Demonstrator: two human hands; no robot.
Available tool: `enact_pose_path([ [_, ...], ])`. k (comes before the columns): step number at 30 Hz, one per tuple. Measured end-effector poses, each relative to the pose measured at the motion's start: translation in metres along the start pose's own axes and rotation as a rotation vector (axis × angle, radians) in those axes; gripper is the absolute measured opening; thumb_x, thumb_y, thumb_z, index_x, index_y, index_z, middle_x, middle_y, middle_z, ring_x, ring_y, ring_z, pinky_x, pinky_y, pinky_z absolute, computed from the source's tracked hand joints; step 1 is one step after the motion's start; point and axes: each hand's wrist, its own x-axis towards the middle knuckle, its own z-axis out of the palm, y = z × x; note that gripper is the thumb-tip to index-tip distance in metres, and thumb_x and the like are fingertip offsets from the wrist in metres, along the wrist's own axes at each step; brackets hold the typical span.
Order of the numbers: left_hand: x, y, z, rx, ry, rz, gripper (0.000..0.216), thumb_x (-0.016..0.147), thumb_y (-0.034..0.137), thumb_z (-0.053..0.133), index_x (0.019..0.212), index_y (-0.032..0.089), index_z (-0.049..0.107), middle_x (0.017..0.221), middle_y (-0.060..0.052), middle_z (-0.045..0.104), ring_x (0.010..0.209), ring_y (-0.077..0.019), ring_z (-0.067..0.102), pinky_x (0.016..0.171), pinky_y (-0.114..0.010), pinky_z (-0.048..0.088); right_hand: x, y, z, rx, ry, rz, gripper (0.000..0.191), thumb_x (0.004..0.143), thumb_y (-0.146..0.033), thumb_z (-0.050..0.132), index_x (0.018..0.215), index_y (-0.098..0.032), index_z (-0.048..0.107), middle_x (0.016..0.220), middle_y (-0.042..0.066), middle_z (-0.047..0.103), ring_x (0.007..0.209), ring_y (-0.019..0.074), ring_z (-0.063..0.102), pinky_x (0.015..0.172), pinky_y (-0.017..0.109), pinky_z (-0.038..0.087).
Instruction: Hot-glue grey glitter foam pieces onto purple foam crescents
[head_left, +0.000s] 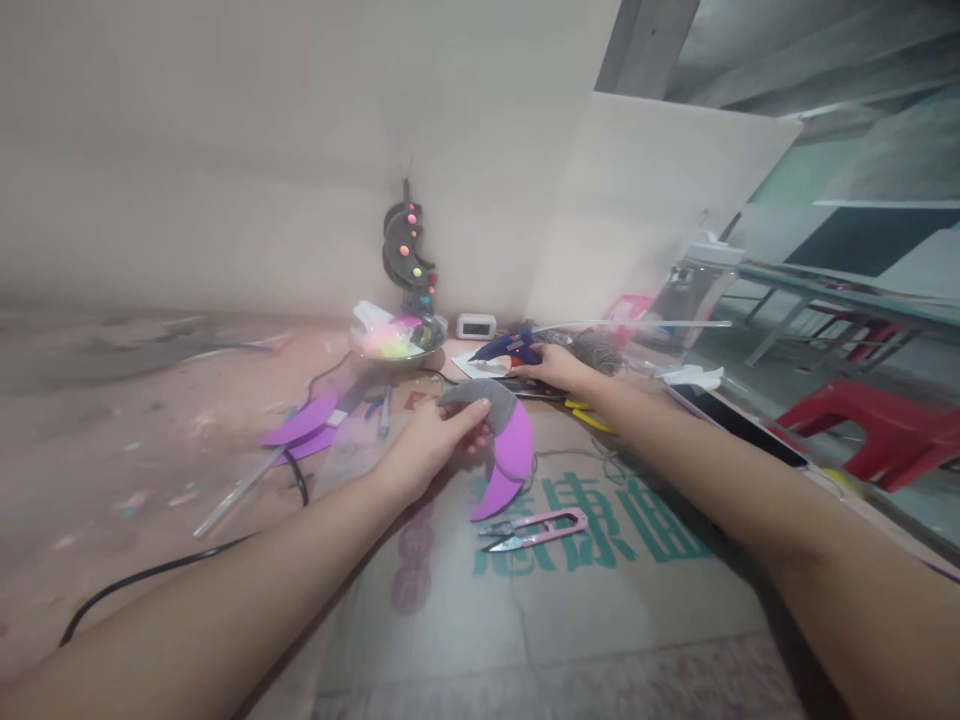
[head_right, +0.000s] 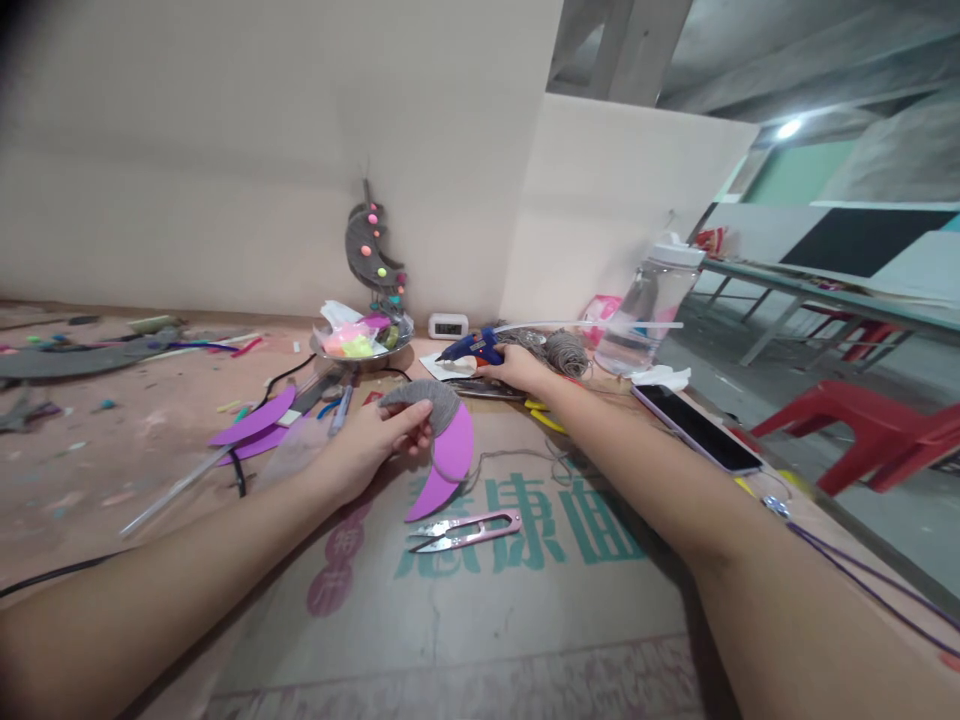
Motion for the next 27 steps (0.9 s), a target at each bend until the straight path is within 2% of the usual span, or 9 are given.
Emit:
enact_pose_path([
  [3,0.0,0.002,0.001,0.042,0.009,-0.008,0.031,0.074,0.042,0.067,0.07,0.012,0.061,0.061,-0.002,0.061,0.053,-0.009,0.054,0.05,-0.018,0.041,0.007,-0.001,0.004,-0.02,0.035,0.039,0.04,0.072,-0.037,0.071,0.102,-0.012,0.063,0.069,0.005,0.07,0.059,0.0159,0.062,0.059,0.025,0.046],
  [8,-0.001,0.005,0.003,0.062,0.026,-0.006,0.029,0.074,0.039,0.067,0.068,0.012,0.06,0.061,-0.002,0.062,0.052,-0.0088,0.055,0.049,-0.018,0.042,0.009,-0.011,-0.009,-0.019,0.101,0.0,0.029,0.073,-0.033,0.069,0.095,-0.014,0.064,0.088,0.008,0.071,0.076,0.0175,0.063,0.071,0.026,0.047],
  [11,-0.001,0.005,0.003,0.032,0.038,-0.035,0.029,0.073,0.038,0.068,0.067,0.012,0.059,0.06,-0.002,0.06,0.05,-0.0083,0.054,0.048,-0.018,0.043,-0.002,-0.02,-0.018,0.027,0.088,-0.006,0.024,0.076,-0.035,0.065,0.085,-0.013,0.065,0.082,0.009,0.071,0.07,0.0168,0.063,0.067,0.027,0.048],
  [14,0.0,0.004,0.002,0.001,0.043,-0.047,0.029,0.073,0.038,0.068,0.069,0.011,0.059,0.06,-0.001,0.06,0.049,-0.0081,0.054,0.046,-0.018,0.043,-0.023,-0.026,-0.024,0.107,0.049,-0.009,0.02,0.081,-0.031,0.058,0.083,-0.012,0.065,0.072,0.008,0.07,0.065,0.0159,0.064,0.066,0.026,0.05],
  [16,0.0,0.002,0.002,-0.013,0.044,-0.033,0.028,0.074,0.038,0.067,0.07,0.011,0.059,0.06,-0.002,0.06,0.049,-0.0085,0.055,0.046,-0.018,0.044,-0.043,-0.028,-0.028,0.245,0.023,-0.042,0.019,0.083,-0.026,0.054,0.093,-0.013,0.064,0.075,0.007,0.07,0.07,0.0155,0.066,0.07,0.025,0.051],
  [19,0.0,0.002,0.002,-0.01,0.042,-0.001,0.025,0.075,0.035,0.065,0.071,0.011,0.06,0.061,-0.002,0.061,0.049,-0.0087,0.055,0.045,-0.019,0.044,-0.077,-0.029,-0.031,0.361,0.001,-0.112,0.023,0.08,-0.033,0.059,0.096,-0.016,0.065,0.084,0.006,0.071,0.075,0.0159,0.066,0.072,0.026,0.051],
  [21,0.0,0.002,0.002,-0.007,0.041,0.007,0.025,0.076,0.034,0.064,0.071,0.011,0.059,0.061,-0.003,0.061,0.049,-0.0088,0.055,0.046,-0.019,0.045,-0.099,-0.03,-0.032,0.334,0.015,-0.131,0.025,0.08,-0.038,0.059,0.093,-0.017,0.064,0.081,0.004,0.069,0.07,0.015,0.064,0.07,0.027,0.051],
  [24,0.0,0.0,0.002,-0.006,0.048,0.027,0.025,0.077,0.035,0.064,0.072,0.011,0.059,0.062,-0.003,0.06,0.05,-0.0093,0.056,0.046,-0.02,0.046,-0.125,-0.028,-0.028,0.175,0.008,-0.112,0.027,0.083,-0.043,0.054,0.083,-0.019,0.066,0.069,0.002,0.065,0.067,0.0154,0.062,0.068,0.027,0.049],
  [27,0.001,-0.003,0.001,-0.013,0.062,0.046,0.025,0.077,0.036,0.064,0.073,0.012,0.057,0.063,-0.002,0.059,0.05,-0.0101,0.056,0.046,-0.021,0.047,-0.141,-0.022,-0.021,0.166,0.005,-0.132,0.03,0.085,-0.047,0.051,0.084,-0.021,0.066,0.081,0.003,0.07,0.078,0.0183,0.065,0.076,0.03,0.051],
])
